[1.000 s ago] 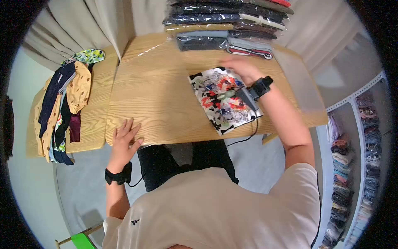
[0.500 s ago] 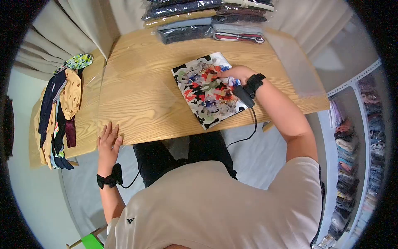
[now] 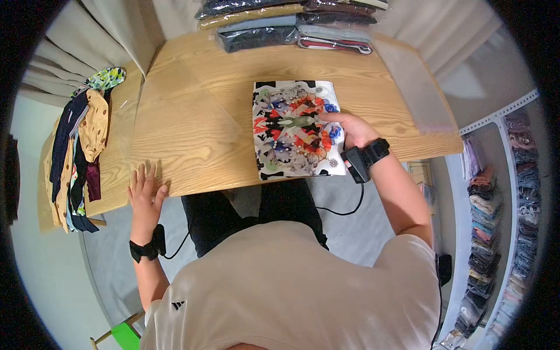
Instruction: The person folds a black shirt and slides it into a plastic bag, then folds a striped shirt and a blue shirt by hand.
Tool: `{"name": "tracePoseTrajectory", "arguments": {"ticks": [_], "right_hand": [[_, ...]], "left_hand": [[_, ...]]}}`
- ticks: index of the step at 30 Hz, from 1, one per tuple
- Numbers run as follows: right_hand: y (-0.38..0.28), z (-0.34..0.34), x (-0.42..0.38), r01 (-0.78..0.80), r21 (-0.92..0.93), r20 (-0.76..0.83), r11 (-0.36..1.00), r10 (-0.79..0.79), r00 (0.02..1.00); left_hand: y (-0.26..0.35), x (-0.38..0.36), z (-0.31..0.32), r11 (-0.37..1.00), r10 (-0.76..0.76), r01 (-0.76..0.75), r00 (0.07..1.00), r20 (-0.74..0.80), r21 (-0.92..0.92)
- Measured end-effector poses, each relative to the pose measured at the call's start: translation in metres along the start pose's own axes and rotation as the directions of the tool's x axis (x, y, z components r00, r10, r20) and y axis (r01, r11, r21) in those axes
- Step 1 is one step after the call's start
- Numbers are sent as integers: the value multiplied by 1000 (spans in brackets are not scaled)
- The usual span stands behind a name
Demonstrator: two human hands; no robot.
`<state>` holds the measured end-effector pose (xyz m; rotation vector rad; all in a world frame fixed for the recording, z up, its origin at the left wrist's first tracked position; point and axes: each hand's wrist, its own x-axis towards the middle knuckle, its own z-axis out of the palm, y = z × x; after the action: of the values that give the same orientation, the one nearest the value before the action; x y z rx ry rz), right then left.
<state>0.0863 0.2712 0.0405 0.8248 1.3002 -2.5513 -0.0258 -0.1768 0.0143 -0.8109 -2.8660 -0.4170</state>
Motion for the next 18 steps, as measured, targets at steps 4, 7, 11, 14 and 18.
{"name": "tracePoseTrajectory", "arguments": {"ticks": [4, 7, 11, 14, 18], "right_hand": [[17, -8, 0, -58, 75, -92, 995, 65, 994], [33, -1, -14, 74, 98, -75, 992, -67, 995], [68, -2, -44, 311, -47, -185, 949, -314, 931], [85, 0, -68, 313, -61, -230, 948, -318, 920], [119, -1, -76, 379, 68, -252, 923, -351, 902]], "left_hand": [[56, 10, -23, 962, 203, -211, 977, -64, -171], [101, 20, -17, 844, 414, -380, 910, 7, -378], [155, 27, 1, 762, 624, -563, 771, 128, -320], [178, 28, 38, 599, 801, -796, 593, 85, -91], [188, 24, 79, 603, 798, -794, 599, -66, 74]]}}
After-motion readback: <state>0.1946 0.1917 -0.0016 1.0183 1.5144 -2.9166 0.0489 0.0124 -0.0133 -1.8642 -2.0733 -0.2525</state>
